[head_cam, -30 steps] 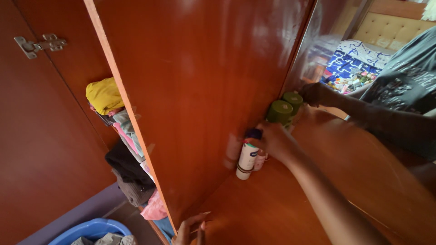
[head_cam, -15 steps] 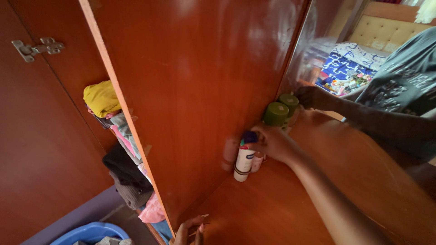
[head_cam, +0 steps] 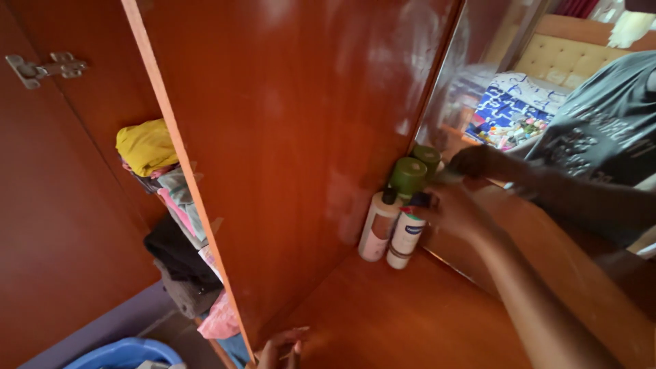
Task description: Organizing cosmetics and toiletries from a bed into a cupboard.
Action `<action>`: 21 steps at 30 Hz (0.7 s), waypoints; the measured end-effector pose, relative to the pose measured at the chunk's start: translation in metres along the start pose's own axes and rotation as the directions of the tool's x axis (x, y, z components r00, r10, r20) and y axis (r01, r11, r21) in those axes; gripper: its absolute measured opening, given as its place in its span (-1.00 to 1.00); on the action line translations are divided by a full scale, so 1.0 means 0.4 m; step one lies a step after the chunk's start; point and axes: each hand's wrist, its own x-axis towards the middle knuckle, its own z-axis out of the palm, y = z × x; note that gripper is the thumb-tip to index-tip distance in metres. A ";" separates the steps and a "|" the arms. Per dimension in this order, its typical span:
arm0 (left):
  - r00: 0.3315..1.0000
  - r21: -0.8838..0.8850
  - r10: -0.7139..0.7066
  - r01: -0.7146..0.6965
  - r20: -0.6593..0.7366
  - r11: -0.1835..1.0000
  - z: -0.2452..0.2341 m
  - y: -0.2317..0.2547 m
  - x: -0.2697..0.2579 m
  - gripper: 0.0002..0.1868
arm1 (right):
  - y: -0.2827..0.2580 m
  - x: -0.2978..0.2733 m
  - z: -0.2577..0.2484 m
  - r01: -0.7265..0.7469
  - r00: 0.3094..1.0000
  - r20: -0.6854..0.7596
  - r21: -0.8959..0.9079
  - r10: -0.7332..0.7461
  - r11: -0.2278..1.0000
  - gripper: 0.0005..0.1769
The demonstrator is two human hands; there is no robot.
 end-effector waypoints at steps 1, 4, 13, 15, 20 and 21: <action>0.994 -0.123 -0.069 0.078 0.079 0.989 0.016 -0.068 -0.025 -0.89 | 0.004 0.001 -0.002 0.061 0.998 -0.028 0.011 -0.061 0.998 -0.65; 0.985 -0.259 -0.080 0.118 0.152 0.959 0.044 -0.191 -0.059 -0.77 | 0.034 0.004 0.007 0.057 0.997 -0.054 0.005 -0.057 0.998 -0.59; 0.982 -0.284 -0.143 0.173 0.124 0.943 0.015 -0.266 -0.063 -0.58 | 0.210 0.058 0.061 -0.042 0.995 -0.101 -0.173 0.024 0.984 -0.61; 0.990 -0.312 -0.105 0.128 0.090 0.941 0.012 -0.245 -0.066 -0.61 | 0.244 0.062 0.070 -0.012 0.996 -0.093 -0.213 -0.008 0.977 -0.57; 0.987 -0.282 -0.103 0.135 0.126 0.950 0.024 -0.285 -0.072 -0.76 | 0.198 0.042 0.064 -0.128 0.982 -0.163 -0.171 0.100 0.977 -0.51; 0.987 -0.281 -0.103 0.135 0.125 0.950 0.025 -0.285 -0.075 -0.76 | 0.182 0.037 0.061 -0.127 0.982 -0.162 -0.171 0.099 0.977 -0.51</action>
